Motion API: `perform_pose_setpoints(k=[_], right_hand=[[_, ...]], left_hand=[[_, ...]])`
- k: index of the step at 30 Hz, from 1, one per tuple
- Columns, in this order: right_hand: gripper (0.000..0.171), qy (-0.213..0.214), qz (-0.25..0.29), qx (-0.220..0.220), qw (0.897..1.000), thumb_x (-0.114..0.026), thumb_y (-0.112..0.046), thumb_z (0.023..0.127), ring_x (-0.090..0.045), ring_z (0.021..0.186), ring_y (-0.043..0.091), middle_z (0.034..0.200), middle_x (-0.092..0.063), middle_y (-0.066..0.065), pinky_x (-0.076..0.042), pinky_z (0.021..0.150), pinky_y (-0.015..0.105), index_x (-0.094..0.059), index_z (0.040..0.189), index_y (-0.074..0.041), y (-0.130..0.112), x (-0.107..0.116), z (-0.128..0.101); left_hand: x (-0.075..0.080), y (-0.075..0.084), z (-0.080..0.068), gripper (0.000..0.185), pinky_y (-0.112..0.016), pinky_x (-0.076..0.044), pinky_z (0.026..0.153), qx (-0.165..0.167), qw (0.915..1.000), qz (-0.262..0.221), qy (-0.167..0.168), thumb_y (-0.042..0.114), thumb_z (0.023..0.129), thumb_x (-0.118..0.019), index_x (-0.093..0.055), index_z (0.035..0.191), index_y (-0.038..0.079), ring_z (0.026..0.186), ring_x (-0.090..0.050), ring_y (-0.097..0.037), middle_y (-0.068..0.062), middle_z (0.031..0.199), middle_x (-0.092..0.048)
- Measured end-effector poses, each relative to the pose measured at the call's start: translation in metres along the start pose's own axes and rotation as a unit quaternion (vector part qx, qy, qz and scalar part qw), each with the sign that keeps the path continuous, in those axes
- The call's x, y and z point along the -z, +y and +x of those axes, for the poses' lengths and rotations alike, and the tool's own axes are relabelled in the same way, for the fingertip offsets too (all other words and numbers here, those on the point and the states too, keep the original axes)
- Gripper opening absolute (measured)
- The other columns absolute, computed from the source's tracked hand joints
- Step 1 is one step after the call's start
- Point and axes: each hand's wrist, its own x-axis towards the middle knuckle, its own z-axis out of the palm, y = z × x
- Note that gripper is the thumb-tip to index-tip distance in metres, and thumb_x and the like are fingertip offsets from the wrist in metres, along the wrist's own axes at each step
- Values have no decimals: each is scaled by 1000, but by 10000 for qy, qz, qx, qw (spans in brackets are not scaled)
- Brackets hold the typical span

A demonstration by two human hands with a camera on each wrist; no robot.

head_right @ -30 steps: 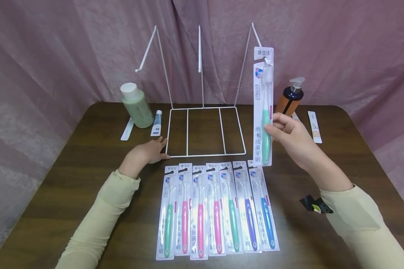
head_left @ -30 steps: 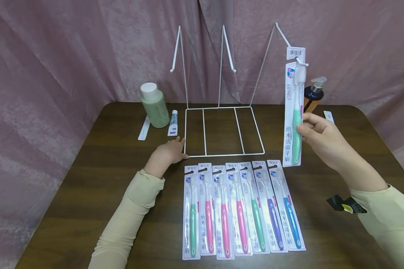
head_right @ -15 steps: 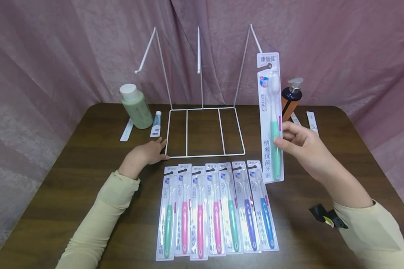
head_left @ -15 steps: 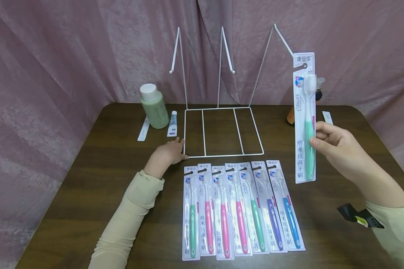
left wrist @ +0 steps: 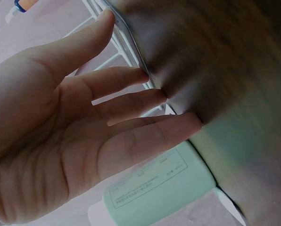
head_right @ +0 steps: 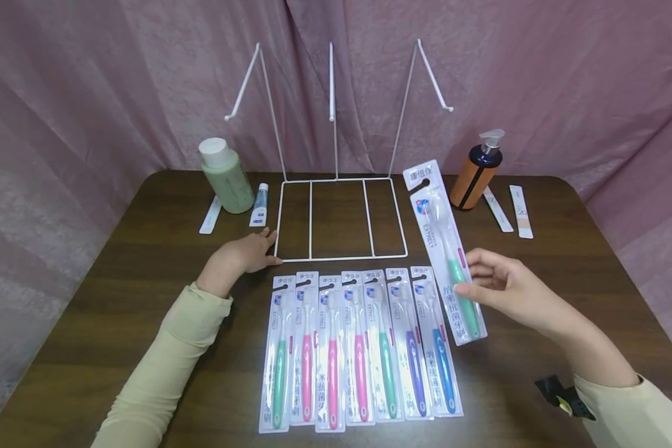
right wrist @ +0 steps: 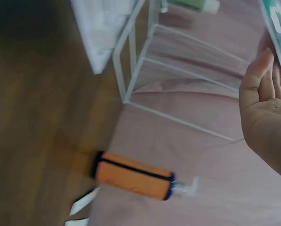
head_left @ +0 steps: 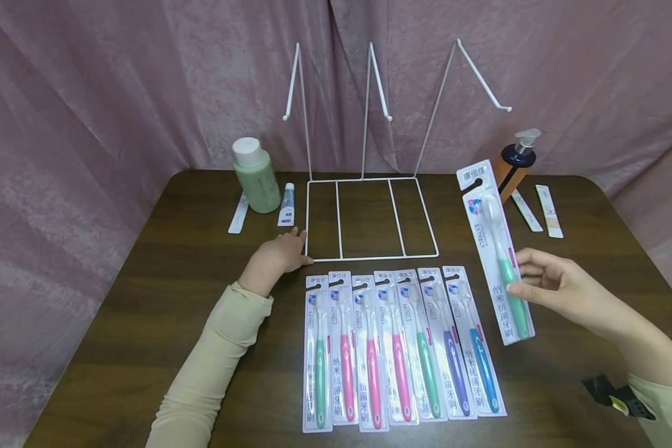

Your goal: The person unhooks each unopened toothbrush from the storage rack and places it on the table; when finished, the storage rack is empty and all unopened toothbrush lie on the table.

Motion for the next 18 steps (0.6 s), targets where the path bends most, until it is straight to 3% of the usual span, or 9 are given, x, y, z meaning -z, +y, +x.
perform_pose_setpoints(k=[4, 10, 14, 18], right_hand=[[23, -623, 274, -263, 9973, -51, 5, 92, -65, 85, 13, 99, -67, 3, -55, 71, 27, -48, 112, -6, 16, -5, -7], [24, -1465, 766, -835, 9827, -50, -2, 95, -66, 88, 19, 106, -63, 16, -56, 69, 36, -40, 116, 0, 41, -11, -24], [26, -1763, 1190, -1156, 9703, -48, -2, 96, -66, 85, 23, 110, -60, 24, -56, 67, 40, -37, 118, 3, 55, -16, -37], [23, -1803, 1223, -1287, 9674, -46, -1, 96, -66, 81, 20, 108, -62, 19, -55, 67, 37, -36, 117, 5, 67, -15, -50]], left_hand=[[0, 1, 0, 71, -50, -23, 111, 17, 10000, -32, -8, 36, 97, -47, -12, 149, 2, 139, -17, -39, -20, 155, -9], [1, 0, 1, 72, -51, -23, 111, 1, 10000, -61, -24, 36, 97, -47, -11, 149, 2, 139, -17, -40, -20, 155, -9], [1, -1, 2, 72, -52, -22, 111, 17, 10000, -85, -23, 36, 97, -48, -11, 149, 2, 139, -17, -41, -21, 154, -8], [-1, -1, 3, 72, -51, -22, 111, 58, 9999, -106, -3, 36, 97, -48, -12, 149, 2, 139, -17, -40, -20, 155, -9]])
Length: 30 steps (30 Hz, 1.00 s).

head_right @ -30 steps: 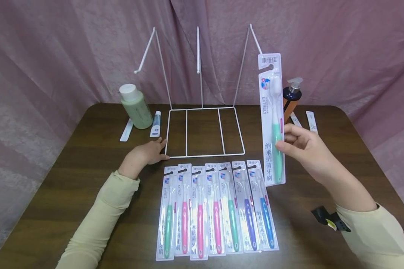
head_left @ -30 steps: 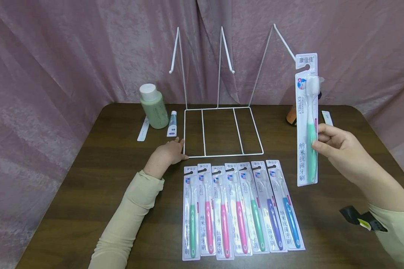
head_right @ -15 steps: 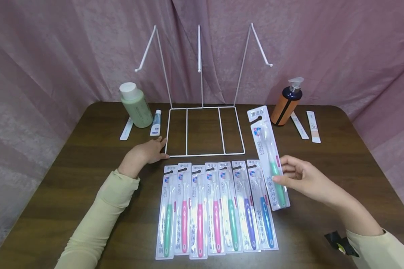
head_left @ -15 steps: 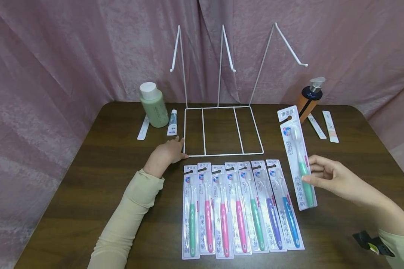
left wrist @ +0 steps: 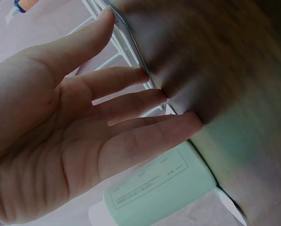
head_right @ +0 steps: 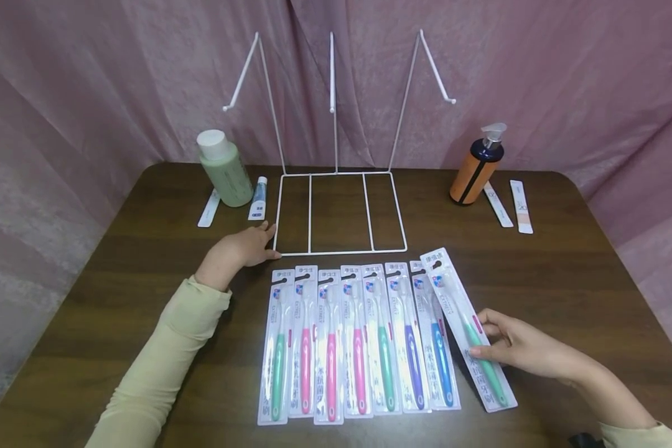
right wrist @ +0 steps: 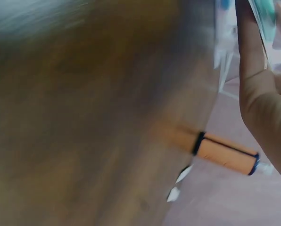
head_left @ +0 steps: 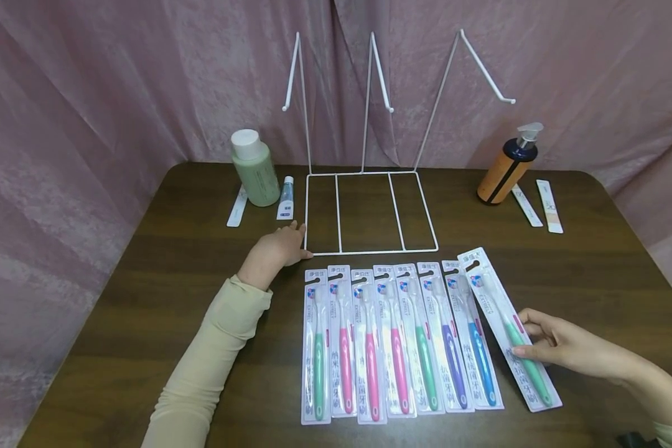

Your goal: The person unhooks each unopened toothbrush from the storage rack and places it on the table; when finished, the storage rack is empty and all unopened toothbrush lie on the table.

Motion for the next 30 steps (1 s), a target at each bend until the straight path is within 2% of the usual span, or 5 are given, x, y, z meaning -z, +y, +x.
perform_pose_setpoints(k=[5, 12, 21, 26, 30], right_hand=[[25, 162, 47, -296, 9994, -47, -3, 96, -66, 81, 22, 104, -63, 16, -55, 71, 37, -33, 114, 7, 11, 3, -8], [41, 692, -101, -1082, 9917, -54, -15, 95, -66, 78, 23, 101, -64, 17, -56, 70, 39, -31, 118, 9, 14, 1, -2], [45, 767, 95, -1137, 9905, -57, -15, 93, -68, 78, 27, 98, -67, 16, -57, 67, 39, -31, 117, 13, 16, -1, 6], [43, 799, -329, -1094, 9902, -59, -17, 92, -67, 71, 20, 89, -69, 13, -56, 62, 37, -36, 114, 12, 15, -5, 9], [42, 1005, -982, -1292, 9816, -63, -24, 90, -60, 61, 11, 72, -67, 5, -52, 55, 29, -44, 109, 7, 13, -12, 10]], left_hand=[[-1, 0, 1, 73, -51, -22, 111, 12, 10000, 32, -57, 38, 97, -48, -11, 149, 3, 139, -16, -40, -20, 155, -8], [-2, 0, 4, 73, -51, -21, 112, -11, 10000, 16, -44, 38, 97, -48, -11, 150, 3, 139, -16, -40, -20, 155, -8], [-5, 2, 4, 73, -51, -21, 112, -38, 10000, -55, -49, 38, 96, -49, -12, 150, 3, 139, -16, -39, -20, 155, -9], [-4, 2, 3, 73, -51, -21, 112, -25, 10000, -12, -30, 37, 97, -48, -12, 149, 3, 139, -17, -40, -20, 155, -9], [-4, 2, 1, 72, -51, -22, 111, -19, 10000, 8, -19, 37, 97, -48, -12, 149, 3, 138, -18, -41, -20, 154, -9]])
